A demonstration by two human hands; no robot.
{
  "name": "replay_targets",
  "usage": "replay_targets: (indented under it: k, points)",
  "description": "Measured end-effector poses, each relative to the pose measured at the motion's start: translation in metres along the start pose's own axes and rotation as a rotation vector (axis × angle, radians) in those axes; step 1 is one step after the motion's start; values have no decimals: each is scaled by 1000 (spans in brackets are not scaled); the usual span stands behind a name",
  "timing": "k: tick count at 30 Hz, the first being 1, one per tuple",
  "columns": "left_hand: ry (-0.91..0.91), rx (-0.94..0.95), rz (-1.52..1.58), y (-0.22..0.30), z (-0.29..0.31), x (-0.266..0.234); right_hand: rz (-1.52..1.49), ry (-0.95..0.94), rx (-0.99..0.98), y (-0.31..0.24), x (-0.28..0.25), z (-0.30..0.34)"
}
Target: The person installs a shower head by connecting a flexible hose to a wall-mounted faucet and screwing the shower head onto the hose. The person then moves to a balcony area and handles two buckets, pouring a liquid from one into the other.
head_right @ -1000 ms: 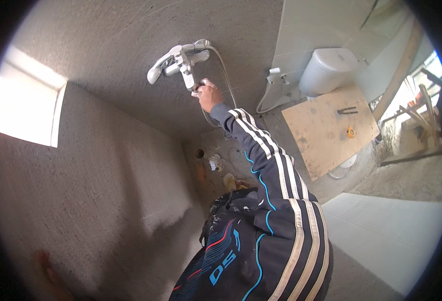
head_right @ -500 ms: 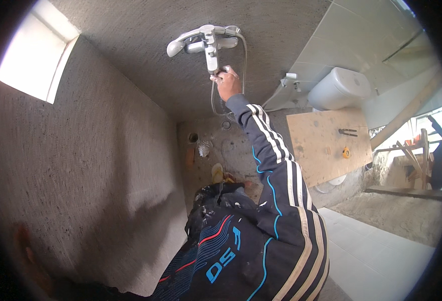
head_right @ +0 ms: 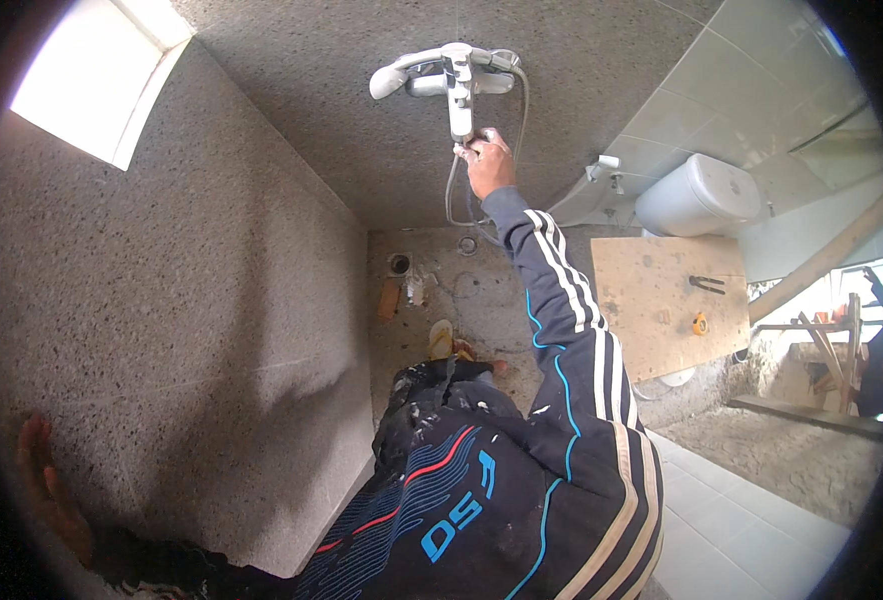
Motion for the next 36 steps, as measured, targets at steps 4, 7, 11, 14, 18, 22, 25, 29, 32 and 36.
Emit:
replay_targets:
  k: [4,7,11,14,18,22,25,29,32,36]
  points:
    - [-7,-6,-8,2,-2,1,14,-4,-8,1,-1,0]
    - [-7,-18,5,2,-2,2,9,-17,-8,-4,-4,0]
    - [6,13,6,3,-3,1,11,-24,0,-4,-4,0]
    - [31,-29,74,-1,0,1,19,-26,-8,-4,-3,0]
    - [18,-8,63,-1,-2,2,32,-44,0,-4,-4,-1]
    - [19,9,38,1,-1,2,29,-55,10,0,-1,0]
    - [34,15,66,-1,0,2,23,-54,29,1,-1,0]
    - [3,54,17,4,-2,3,53,-48,13,0,-3,0]
    - [-32,5,48,-4,0,0,75,-44,13,-3,-3,0]
    - [-36,-31,52,-7,0,-2,69,-45,4,4,2,0]
Point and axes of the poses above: each hand's wrist, its own z-axis away from the middle knuckle, its own x-axis out of the palm, y = z × x, the point moved 7 cm from there along -z, towards the middle knuckle, and after that the axes turned 9 degrees about -x, right-handed, at the moved point
